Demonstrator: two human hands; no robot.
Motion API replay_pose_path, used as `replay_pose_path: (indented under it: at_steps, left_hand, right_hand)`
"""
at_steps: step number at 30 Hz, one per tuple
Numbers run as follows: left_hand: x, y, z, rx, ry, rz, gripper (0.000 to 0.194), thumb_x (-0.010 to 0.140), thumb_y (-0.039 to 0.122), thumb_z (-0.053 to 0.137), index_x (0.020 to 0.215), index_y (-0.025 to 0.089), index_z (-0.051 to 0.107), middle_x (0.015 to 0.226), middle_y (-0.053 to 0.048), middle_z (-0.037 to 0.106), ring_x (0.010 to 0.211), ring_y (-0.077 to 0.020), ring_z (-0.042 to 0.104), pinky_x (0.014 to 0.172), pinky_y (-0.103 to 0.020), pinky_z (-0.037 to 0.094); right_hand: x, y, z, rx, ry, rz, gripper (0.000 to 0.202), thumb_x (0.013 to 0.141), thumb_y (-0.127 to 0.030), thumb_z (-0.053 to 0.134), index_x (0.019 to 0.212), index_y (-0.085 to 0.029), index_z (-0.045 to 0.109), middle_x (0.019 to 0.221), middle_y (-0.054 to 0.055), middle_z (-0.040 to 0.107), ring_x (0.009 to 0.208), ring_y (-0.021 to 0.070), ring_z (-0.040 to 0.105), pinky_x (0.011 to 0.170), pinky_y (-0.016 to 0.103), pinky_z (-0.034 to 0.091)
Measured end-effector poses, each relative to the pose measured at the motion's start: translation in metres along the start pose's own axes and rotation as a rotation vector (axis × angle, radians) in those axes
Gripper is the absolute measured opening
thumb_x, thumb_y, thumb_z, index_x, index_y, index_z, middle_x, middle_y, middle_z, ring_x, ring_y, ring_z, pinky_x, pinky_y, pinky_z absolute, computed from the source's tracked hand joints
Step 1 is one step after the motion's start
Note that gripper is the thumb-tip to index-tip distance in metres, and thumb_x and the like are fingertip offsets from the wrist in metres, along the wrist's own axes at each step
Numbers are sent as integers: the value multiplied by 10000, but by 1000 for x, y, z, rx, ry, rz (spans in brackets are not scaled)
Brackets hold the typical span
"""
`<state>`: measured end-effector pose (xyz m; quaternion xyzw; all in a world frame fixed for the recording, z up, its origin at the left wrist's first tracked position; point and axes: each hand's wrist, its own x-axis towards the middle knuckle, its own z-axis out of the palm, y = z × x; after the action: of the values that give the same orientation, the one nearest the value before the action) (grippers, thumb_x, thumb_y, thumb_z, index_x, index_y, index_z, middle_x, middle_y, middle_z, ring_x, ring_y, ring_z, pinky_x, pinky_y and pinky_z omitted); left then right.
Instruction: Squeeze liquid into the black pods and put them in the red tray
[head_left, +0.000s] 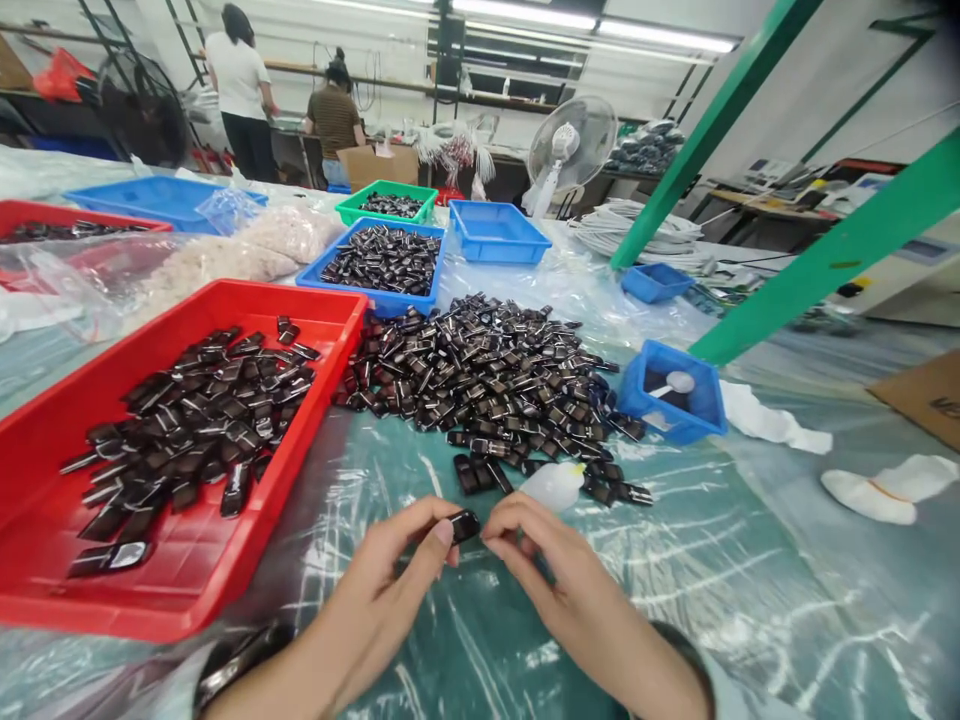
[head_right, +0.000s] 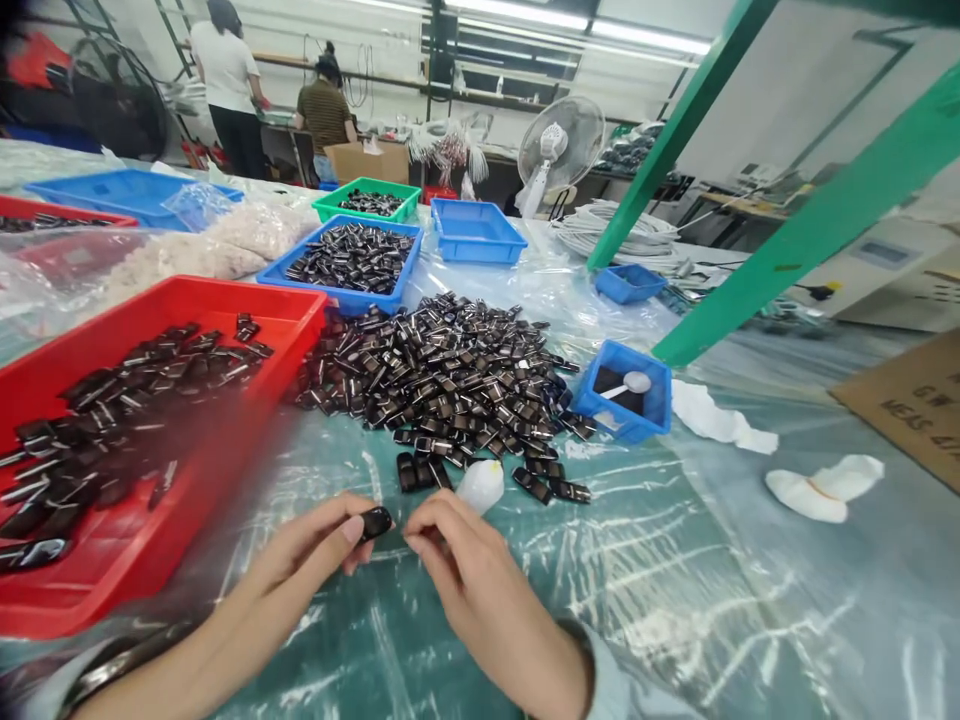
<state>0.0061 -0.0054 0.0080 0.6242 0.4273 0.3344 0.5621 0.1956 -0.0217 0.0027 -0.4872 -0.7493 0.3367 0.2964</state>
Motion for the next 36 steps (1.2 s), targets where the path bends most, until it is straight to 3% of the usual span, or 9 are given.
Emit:
replay_pose_path:
  at_steps: [7, 13, 22, 27, 30, 32, 34, 35, 36]
  left_hand:
    - [-2, -2, 3, 1, -80, 80, 266, 959, 324, 409, 930, 239, 659, 720, 16, 574, 668, -146, 508, 640, -247, 412]
    - [-5, 4, 2, 69, -135, 135, 270, 977, 284, 406, 964, 242, 672, 758, 5, 624, 689, -147, 564, 654, -243, 462]
    - [-7, 2, 1, 189, -172, 354, 319, 970, 155, 411, 1186, 334, 562, 1001, 27, 713, 923, -150, 660, 809, -225, 529]
    - [-14, 4, -4, 521, -105, 444, 312, 978, 221, 416, 1273, 257, 511, 1102, -45, 701, 958, -178, 681, 806, -242, 563]
    - [-17, 18, -26, 784, 184, 492, 338, 972, 274, 405, 1291, 242, 512, 1144, -76, 688, 1004, -246, 674, 824, -357, 574]
    - [-15, 32, -46, 971, 626, 425, 384, 964, 296, 384, 1319, 218, 508, 1204, -109, 656, 1078, -327, 630, 877, -501, 529]
    - [-13, 42, -61, 1183, 991, 373, 544, 936, 324, 426, 1446, 144, 360, 1458, -170, 426, 1277, -453, 429, 1002, -642, 364]
    - [-11, 43, -64, 1245, 1062, 379, 620, 927, 326, 446, 1480, 103, 277, 1529, -197, 287, 1333, -494, 314, 1033, -674, 288]
    - [-10, 42, -62, 1278, 1021, 401, 644, 931, 303, 451, 1490, 73, 229, 1547, -222, 216, 1356, -502, 253, 1049, -674, 253]
  right_hand:
    - [1, -8, -10, 664, -102, 216, 213, 937, -426, 493, 885, -222, 526, 756, -19, 537, 649, 117, 521, 589, 249, 458]
    - [3, -8, -8, 961, -160, 386, 221, 878, -400, 617, 870, -182, 580, 692, -37, 548, 602, 83, 500, 576, 216, 409]
    - [1, -6, -7, 1105, -232, 461, 272, 805, -401, 699, 904, -218, 524, 728, -57, 490, 600, 72, 507, 507, 180, 426]
    - [0, -8, -3, 952, -237, 355, 288, 831, -471, 635, 892, -222, 504, 639, -63, 507, 467, 65, 464, 395, 168, 402]
    - [-7, -11, -5, 734, -41, 185, 251, 850, -469, 613, 859, -222, 566, 605, -47, 526, 479, 96, 484, 437, 224, 429]
    - [-15, -9, -10, 566, 206, 56, 187, 831, -424, 653, 834, -240, 622, 656, -18, 553, 590, 142, 527, 555, 288, 456]
    - [-20, -3, -17, 425, 486, -24, 106, 861, -377, 626, 896, -280, 603, 742, -1, 562, 684, 177, 535, 656, 333, 448]
    - [-21, 1, -20, 368, 608, -36, 94, 887, -354, 592, 957, -296, 567, 800, 6, 556, 734, 189, 536, 696, 347, 445]
    - [-21, 6, -22, 319, 702, -33, 122, 908, -331, 558, 1022, -307, 521, 862, 14, 545, 782, 195, 535, 733, 358, 443]
